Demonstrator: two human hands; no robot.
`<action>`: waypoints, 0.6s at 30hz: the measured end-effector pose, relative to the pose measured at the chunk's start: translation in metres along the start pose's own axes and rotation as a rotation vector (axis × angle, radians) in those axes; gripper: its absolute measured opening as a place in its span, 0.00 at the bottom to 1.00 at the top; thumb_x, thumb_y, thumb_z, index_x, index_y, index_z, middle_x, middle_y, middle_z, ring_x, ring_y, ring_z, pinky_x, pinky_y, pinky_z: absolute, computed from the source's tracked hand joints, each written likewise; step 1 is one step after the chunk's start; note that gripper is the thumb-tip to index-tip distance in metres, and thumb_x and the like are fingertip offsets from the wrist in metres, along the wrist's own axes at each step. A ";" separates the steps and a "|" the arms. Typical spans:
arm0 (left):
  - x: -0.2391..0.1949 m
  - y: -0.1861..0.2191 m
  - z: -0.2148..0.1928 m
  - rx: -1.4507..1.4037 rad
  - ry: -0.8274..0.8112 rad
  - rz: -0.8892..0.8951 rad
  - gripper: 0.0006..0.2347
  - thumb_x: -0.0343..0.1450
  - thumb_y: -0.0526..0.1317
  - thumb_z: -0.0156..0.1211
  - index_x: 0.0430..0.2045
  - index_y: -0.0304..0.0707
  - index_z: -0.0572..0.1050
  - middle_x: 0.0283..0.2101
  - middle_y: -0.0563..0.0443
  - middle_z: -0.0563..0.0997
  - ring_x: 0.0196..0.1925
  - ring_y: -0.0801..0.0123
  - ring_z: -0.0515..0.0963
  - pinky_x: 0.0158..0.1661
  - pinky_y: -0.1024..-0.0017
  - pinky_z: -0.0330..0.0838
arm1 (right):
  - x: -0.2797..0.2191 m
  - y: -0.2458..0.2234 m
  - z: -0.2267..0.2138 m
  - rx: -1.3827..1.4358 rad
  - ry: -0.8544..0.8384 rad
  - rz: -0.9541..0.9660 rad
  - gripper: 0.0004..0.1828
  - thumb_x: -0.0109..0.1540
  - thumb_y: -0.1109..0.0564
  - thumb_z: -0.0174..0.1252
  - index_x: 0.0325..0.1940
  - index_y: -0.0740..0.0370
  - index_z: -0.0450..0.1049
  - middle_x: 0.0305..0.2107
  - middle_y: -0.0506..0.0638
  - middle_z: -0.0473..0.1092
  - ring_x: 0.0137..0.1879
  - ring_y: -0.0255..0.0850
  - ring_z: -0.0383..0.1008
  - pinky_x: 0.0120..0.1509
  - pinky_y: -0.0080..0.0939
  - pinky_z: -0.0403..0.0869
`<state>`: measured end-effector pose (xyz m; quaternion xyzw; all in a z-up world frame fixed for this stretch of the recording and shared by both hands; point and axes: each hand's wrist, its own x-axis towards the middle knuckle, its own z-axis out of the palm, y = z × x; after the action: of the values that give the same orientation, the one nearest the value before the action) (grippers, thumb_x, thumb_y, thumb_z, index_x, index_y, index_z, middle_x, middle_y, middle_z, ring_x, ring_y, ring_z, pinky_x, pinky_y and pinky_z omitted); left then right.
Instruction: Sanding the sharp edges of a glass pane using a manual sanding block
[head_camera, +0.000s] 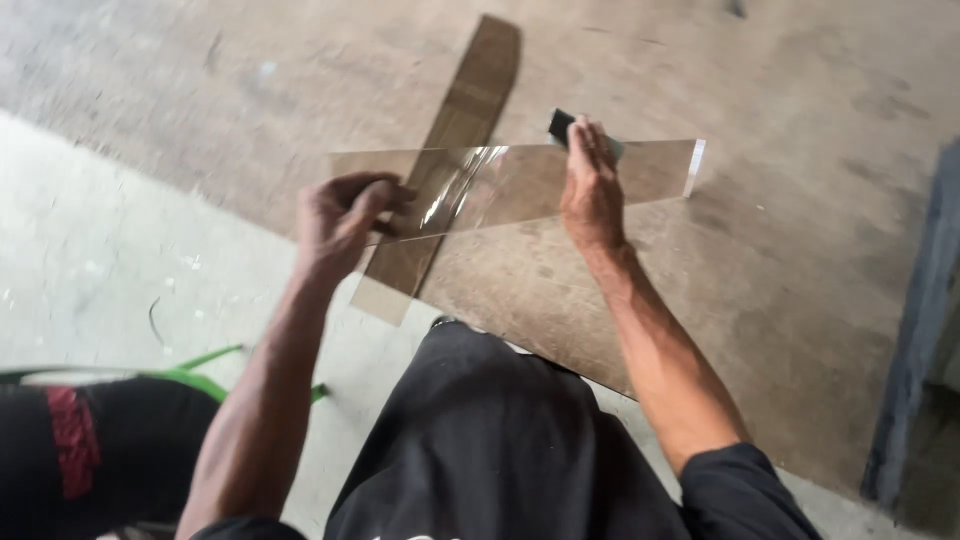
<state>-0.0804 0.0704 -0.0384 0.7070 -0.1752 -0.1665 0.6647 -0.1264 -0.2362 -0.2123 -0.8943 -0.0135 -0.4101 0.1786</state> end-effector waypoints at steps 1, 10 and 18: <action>-0.003 -0.004 -0.004 0.079 0.012 0.028 0.11 0.76 0.36 0.61 0.41 0.20 0.79 0.33 0.29 0.83 0.34 0.50 0.87 0.29 0.60 0.83 | 0.014 -0.031 0.005 0.062 -0.001 -0.022 0.19 0.72 0.64 0.52 0.67 0.72 0.70 0.60 0.70 0.68 0.67 0.62 0.68 0.75 0.53 0.64; 0.003 -0.034 -0.025 0.089 -0.023 0.135 0.08 0.75 0.37 0.63 0.30 0.31 0.83 0.20 0.41 0.81 0.26 0.65 0.84 0.24 0.69 0.77 | 0.039 -0.125 -0.016 0.134 -0.176 -0.118 0.22 0.72 0.64 0.49 0.71 0.68 0.67 0.65 0.67 0.66 0.72 0.59 0.64 0.79 0.52 0.62; 0.013 -0.086 -0.031 0.023 -0.017 0.182 0.06 0.73 0.36 0.65 0.39 0.32 0.83 0.30 0.42 0.85 0.37 0.67 0.84 0.30 0.66 0.79 | 0.065 -0.204 -0.023 0.229 -0.240 -0.081 0.24 0.73 0.64 0.48 0.75 0.61 0.64 0.71 0.58 0.60 0.78 0.53 0.59 0.84 0.49 0.55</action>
<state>-0.0527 0.0963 -0.1225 0.6943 -0.2462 -0.1094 0.6673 -0.1350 -0.0609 -0.0881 -0.9093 -0.1176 -0.3031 0.2599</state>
